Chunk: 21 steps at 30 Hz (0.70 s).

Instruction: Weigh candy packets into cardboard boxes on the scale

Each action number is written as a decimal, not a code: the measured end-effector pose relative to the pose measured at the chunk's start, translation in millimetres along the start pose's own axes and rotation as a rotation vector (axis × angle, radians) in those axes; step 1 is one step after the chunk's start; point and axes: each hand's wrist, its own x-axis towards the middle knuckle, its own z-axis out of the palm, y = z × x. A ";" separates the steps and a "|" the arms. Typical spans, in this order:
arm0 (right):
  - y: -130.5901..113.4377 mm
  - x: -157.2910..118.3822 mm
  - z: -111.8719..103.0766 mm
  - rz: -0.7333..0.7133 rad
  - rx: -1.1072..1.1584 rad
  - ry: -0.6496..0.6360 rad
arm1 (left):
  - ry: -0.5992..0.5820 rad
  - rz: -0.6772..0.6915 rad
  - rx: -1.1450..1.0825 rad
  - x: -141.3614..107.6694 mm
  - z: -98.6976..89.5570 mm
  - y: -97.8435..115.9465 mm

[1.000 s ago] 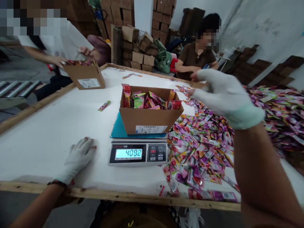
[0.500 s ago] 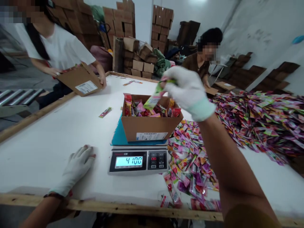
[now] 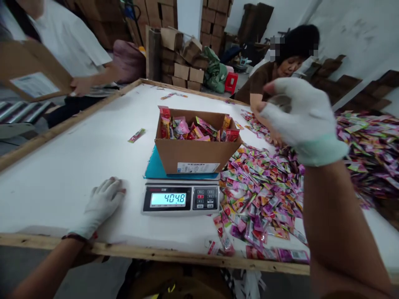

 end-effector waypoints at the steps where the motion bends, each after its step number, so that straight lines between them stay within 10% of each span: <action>1: -19.3 6.5 12.0 -0.045 0.053 -0.002 | -0.005 -0.005 0.001 0.1 0.1 0.0; 12: -132.8 57.8 137.0 -0.268 0.171 -0.484 | -0.016 -0.034 0.008 -2.9 -8.7 3.0; 17: -133.9 56.9 124.2 -0.231 0.293 -0.462 | -0.011 -0.053 -0.033 -2.9 -11.4 4.3; 21: -110.2 47.2 83.2 -0.213 0.495 -0.151 | -0.025 -0.063 -0.091 -4.0 -15.1 10.6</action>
